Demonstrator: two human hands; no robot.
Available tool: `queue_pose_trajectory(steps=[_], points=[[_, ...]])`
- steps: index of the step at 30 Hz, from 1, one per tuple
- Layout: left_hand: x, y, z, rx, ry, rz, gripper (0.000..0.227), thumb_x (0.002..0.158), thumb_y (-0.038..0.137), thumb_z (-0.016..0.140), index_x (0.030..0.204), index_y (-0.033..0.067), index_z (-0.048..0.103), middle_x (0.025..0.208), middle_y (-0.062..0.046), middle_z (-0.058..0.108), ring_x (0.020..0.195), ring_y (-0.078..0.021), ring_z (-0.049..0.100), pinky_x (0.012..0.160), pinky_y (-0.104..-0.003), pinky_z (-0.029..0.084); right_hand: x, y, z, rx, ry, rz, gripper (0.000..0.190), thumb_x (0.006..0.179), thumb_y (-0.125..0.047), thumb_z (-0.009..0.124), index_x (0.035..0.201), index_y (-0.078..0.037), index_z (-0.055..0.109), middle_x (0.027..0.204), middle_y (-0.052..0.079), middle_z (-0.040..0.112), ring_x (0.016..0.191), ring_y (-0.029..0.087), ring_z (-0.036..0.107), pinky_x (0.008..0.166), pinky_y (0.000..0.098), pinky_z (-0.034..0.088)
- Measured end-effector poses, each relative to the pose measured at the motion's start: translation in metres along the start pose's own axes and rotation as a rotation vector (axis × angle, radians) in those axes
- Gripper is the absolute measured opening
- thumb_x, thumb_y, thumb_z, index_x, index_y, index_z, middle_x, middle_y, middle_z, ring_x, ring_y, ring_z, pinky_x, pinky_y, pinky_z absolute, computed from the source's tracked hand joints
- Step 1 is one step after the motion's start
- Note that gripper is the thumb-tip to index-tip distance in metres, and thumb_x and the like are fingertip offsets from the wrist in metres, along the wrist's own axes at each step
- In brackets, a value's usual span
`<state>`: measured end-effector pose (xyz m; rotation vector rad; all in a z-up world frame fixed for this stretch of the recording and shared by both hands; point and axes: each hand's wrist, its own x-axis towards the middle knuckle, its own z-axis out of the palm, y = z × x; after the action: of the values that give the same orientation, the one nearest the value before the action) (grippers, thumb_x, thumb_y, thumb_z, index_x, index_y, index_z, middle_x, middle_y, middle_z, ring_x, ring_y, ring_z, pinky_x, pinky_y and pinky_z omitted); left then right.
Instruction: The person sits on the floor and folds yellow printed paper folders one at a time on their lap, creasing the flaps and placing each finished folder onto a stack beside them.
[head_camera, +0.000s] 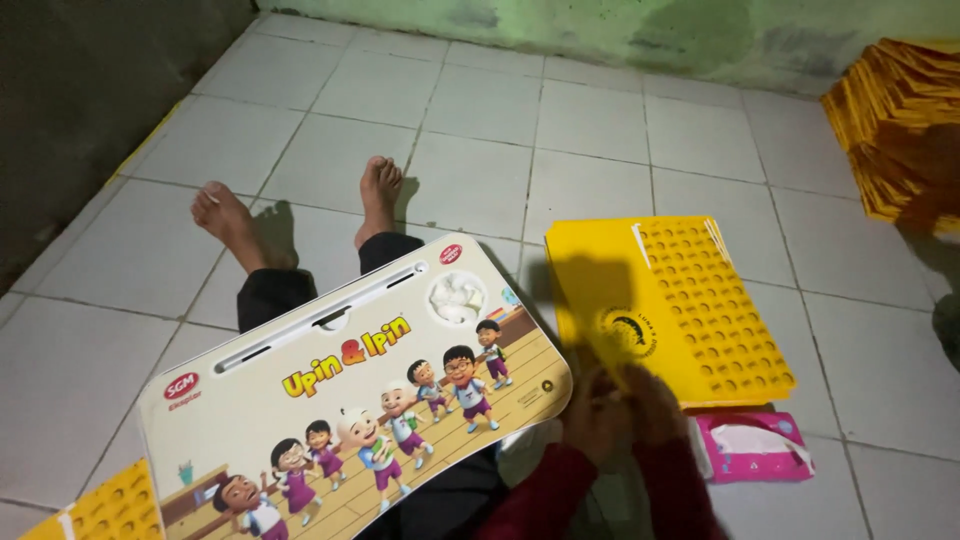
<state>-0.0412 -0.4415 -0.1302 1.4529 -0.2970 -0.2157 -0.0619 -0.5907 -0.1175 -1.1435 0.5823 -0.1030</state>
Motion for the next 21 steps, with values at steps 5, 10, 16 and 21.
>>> queue_pose_trajectory(steps=[5, 10, 16, 21], points=[[-0.007, 0.114, -0.006, -0.193, -0.172, 0.167, 0.054, 0.096, 0.008, 0.056, 0.148, 0.0076, 0.042, 0.136, -0.014, 0.056, 0.116, -0.026, 0.06, 0.098, -0.038, 0.052, -0.047, -0.096, 0.028, -0.999, 0.182, -0.863, 0.037, 0.092, -0.005, 0.062, 0.127, -0.008, 0.073, 0.128, 0.004, 0.074, 0.114, 0.02, 0.072, 0.093, 0.03, 0.056], [-0.019, 0.087, -0.026, 0.087, -0.18, 0.145, 0.057, 0.094, 0.028, 0.052, 0.144, 0.0046, 0.043, 0.137, -0.018, 0.052, 0.119, -0.0323, 0.055, 0.1, -0.044, 0.047, -0.058, -0.123, 0.036, -1.058, 0.128, -0.344, 0.037, 0.089, -0.026, 0.067, 0.121, -0.014, 0.079, 0.087, 0.01, 0.082, 0.075, 0.023, 0.07, 0.07, 0.0328, 0.053], [-0.018, 0.083, -0.011, 0.291, -0.185, 0.157, 0.081, 0.086, 0.048, 0.059, 0.149, -0.0006, 0.04, 0.158, -0.026, 0.027, 0.138, -0.0417, 0.034, 0.105, -0.048, 0.038, -0.037, -0.107, 0.017, -0.913, 0.349, -0.663, 0.033, 0.1, -0.024, 0.062, 0.113, 0.004, 0.074, 0.096, 0.017, 0.075, 0.08, 0.03, 0.068, 0.072, 0.0387, 0.053], [-0.027, 0.198, -0.005, 0.257, -0.279, 0.366, 0.11, 0.077, 0.03, 0.061, 0.162, 0.0048, -0.005, 0.172, -0.024, -0.008, 0.16, -0.0385, -0.005, 0.128, -0.052, 0.005, -0.176, -0.202, 0.089, -0.856, 0.509, -1.364, 0.032, 0.124, -0.007, 0.047, 0.114, 0.014, 0.069, 0.107, 0.024, 0.068, 0.09, 0.032, 0.061, 0.089, 0.0403, 0.05]])
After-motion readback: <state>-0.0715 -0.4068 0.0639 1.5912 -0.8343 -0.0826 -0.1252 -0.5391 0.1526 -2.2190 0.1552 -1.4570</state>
